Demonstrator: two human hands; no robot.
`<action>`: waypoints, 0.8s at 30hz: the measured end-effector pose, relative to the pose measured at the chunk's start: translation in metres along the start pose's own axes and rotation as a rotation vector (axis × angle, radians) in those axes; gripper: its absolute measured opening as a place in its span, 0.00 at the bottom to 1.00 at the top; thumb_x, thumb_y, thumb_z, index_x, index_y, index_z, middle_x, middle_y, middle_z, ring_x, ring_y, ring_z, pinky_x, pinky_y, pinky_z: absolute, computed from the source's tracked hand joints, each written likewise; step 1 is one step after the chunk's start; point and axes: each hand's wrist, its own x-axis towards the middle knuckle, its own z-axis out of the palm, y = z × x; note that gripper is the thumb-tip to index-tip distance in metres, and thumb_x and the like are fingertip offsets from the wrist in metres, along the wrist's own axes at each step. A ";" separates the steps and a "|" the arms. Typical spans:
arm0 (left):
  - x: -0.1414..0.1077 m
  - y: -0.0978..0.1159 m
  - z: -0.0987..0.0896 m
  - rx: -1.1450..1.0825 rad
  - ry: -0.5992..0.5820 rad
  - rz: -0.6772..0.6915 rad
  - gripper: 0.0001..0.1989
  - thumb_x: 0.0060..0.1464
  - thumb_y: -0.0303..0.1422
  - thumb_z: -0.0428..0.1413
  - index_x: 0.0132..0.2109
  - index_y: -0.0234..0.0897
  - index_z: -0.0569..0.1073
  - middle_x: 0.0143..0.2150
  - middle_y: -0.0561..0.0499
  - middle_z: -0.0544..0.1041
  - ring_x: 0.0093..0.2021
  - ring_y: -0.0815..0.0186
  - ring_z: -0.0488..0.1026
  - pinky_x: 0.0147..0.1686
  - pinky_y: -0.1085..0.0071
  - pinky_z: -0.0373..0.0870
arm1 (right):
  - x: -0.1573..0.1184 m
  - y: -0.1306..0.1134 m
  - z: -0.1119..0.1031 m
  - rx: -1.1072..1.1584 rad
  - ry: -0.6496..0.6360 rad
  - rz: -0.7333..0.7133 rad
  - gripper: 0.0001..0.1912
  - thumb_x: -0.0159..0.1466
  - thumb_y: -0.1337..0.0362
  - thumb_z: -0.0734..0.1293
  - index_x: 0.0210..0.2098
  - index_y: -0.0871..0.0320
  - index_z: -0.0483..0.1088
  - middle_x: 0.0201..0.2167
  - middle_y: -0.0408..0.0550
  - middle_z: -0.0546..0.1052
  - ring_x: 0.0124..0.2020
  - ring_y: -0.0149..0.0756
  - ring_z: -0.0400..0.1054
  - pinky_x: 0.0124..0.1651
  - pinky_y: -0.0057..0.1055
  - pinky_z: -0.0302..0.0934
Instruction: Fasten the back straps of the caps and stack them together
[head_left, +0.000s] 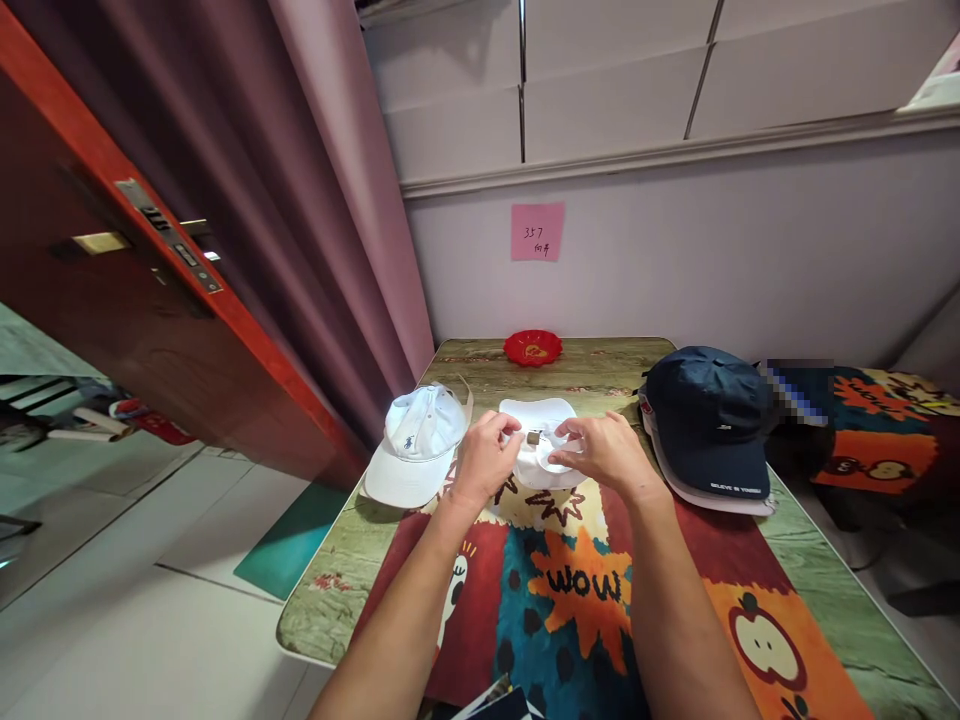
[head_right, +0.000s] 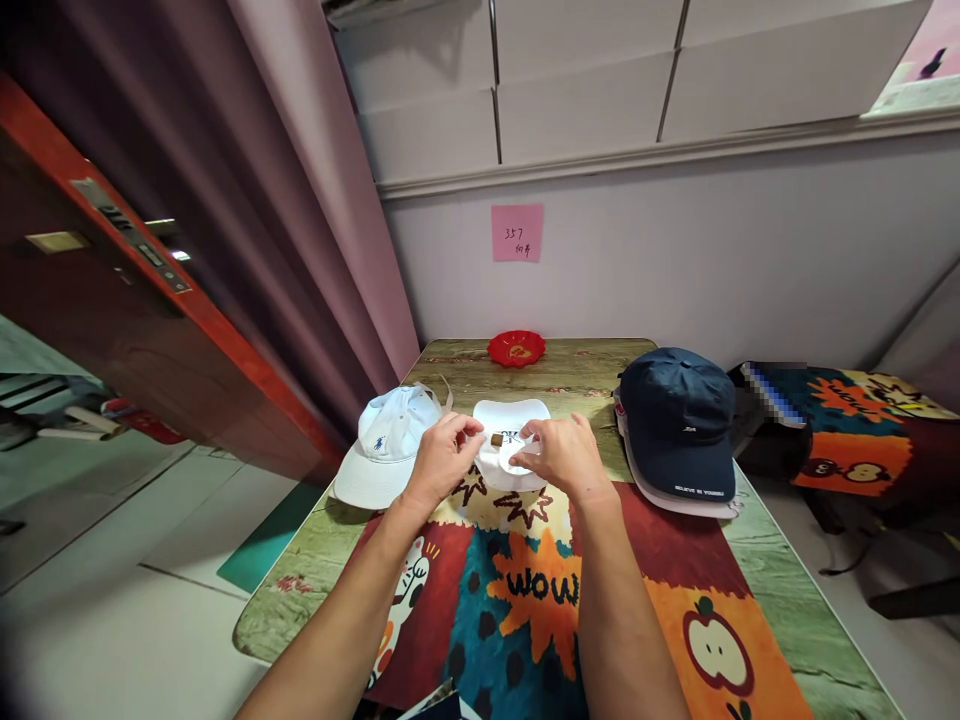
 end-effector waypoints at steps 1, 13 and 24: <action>-0.001 0.005 0.002 0.030 -0.033 -0.030 0.01 0.55 0.29 0.58 0.36 0.40 0.74 0.35 0.50 0.75 0.33 0.64 0.71 0.37 0.68 0.66 | 0.001 -0.002 0.002 -0.015 -0.010 0.000 0.16 0.58 0.49 0.74 0.41 0.50 0.79 0.32 0.47 0.83 0.39 0.45 0.76 0.61 0.49 0.50; 0.017 0.005 0.009 -0.082 -0.188 0.080 0.22 0.48 0.21 0.55 0.50 0.43 0.77 0.51 0.45 0.77 0.48 0.54 0.74 0.50 0.61 0.70 | -0.001 0.001 0.000 0.183 0.316 0.055 0.17 0.68 0.63 0.61 0.53 0.51 0.74 0.48 0.50 0.81 0.44 0.43 0.75 0.44 0.34 0.62; 0.002 -0.007 0.009 -0.396 -0.100 -0.124 0.13 0.48 0.28 0.59 0.41 0.40 0.65 0.34 0.55 0.71 0.31 0.68 0.70 0.32 0.73 0.66 | -0.005 -0.017 -0.012 0.409 0.345 0.146 0.16 0.65 0.51 0.64 0.36 0.52 0.79 0.27 0.46 0.80 0.27 0.37 0.70 0.30 0.29 0.54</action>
